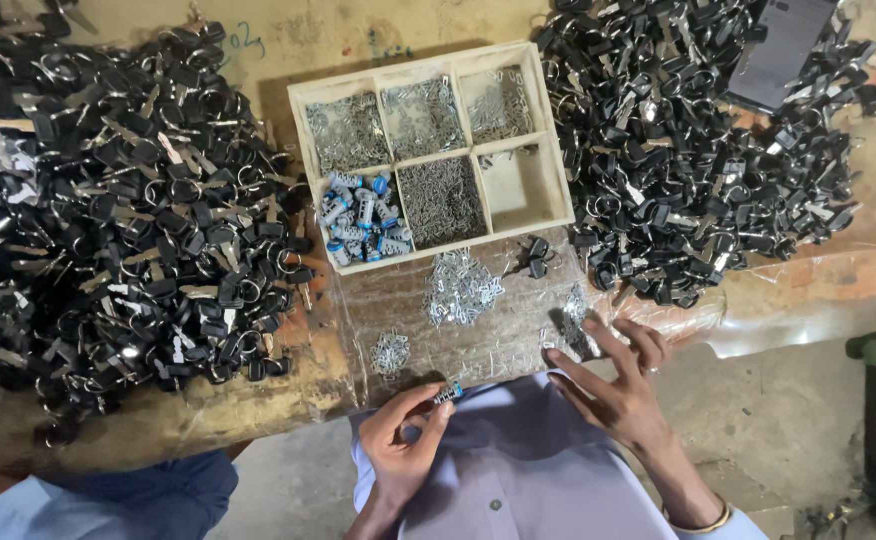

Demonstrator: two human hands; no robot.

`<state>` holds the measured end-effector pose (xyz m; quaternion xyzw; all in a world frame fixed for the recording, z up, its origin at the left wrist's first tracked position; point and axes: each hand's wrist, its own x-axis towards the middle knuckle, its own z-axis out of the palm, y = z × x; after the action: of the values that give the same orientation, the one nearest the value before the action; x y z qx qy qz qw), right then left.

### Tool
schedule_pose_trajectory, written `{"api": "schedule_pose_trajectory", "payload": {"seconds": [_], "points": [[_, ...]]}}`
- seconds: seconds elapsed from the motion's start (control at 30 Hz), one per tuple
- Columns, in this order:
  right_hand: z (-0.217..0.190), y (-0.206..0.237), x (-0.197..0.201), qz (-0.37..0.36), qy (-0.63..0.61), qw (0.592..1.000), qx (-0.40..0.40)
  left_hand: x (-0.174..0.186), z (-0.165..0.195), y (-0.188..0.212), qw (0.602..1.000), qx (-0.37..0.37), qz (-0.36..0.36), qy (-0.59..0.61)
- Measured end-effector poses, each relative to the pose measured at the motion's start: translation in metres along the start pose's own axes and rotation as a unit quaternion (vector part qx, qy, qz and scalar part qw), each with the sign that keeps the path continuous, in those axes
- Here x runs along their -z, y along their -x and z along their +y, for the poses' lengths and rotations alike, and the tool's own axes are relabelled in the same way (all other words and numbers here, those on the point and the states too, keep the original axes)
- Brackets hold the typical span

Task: The person sits at a workbench covered in piles of black plastic housings and assembles small electrical components by hand. They pick a black housing, insert a small blue-and-silver part into it, and place the finished assembly into a compartment of a wooden sorting tray, repeating this cycle continuously.

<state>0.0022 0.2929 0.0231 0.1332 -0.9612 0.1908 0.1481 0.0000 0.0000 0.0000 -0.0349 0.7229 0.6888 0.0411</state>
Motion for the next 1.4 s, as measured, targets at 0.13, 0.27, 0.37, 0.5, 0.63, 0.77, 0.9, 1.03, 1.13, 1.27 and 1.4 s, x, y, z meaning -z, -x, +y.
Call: {"api": "schedule_pose_trajectory", "payload": {"seconds": [0.13, 0.27, 0.37, 0.5, 0.63, 0.77, 0.9, 1.03, 1.13, 1.27, 1.4], "points": [[0.007, 0.033, -0.006, 0.018, -0.048, 0.998, -0.038, 0.004, 0.001, 0.014, 1.0, -0.001, -0.001, -0.002], [0.013, 0.043, 0.001, 0.042, -0.003, 0.999, -0.017, 0.002, 0.0, 0.019, 1.0, -0.006, 0.0, -0.006], [0.004, 0.037, 0.005, -0.008, 0.003, 0.999, -0.03, 0.007, -0.004, 0.022, 1.0, -0.004, 0.002, 0.001], [-0.008, 0.027, 0.009, 0.008, -0.03, 0.999, -0.043, 0.005, -0.007, 0.028, 1.0, 0.001, 0.005, 0.009], [-0.014, 0.019, 0.017, -0.02, -0.016, 0.999, -0.028, 0.003, -0.005, 0.034, 1.0, -0.007, 0.006, 0.022], [-0.015, 0.024, 0.02, -0.001, -0.032, 0.999, -0.022, 0.002, -0.007, 0.038, 1.0, -0.001, 0.009, 0.027], [-0.01, 0.031, 0.019, -0.038, -0.037, 0.998, 0.04, 0.003, -0.008, 0.038, 1.0, -0.001, 0.013, 0.017], [-0.012, 0.036, 0.011, -0.069, -0.061, 0.996, 0.015, 0.004, -0.007, 0.038, 0.999, -0.016, 0.017, 0.035], [-0.02, 0.033, 0.002, -0.023, -0.126, 0.992, -0.013, 0.007, -0.007, 0.039, 0.999, -0.014, 0.02, 0.029], [-0.039, 0.023, -0.004, 0.023, -0.253, 0.965, -0.065, 0.011, -0.007, 0.042, 0.999, -0.022, 0.019, 0.023], [-0.066, 0.003, -0.016, 0.005, -0.28, 0.955, -0.101, 0.019, -0.009, 0.044, 0.999, -0.008, 0.019, 0.024]]}}
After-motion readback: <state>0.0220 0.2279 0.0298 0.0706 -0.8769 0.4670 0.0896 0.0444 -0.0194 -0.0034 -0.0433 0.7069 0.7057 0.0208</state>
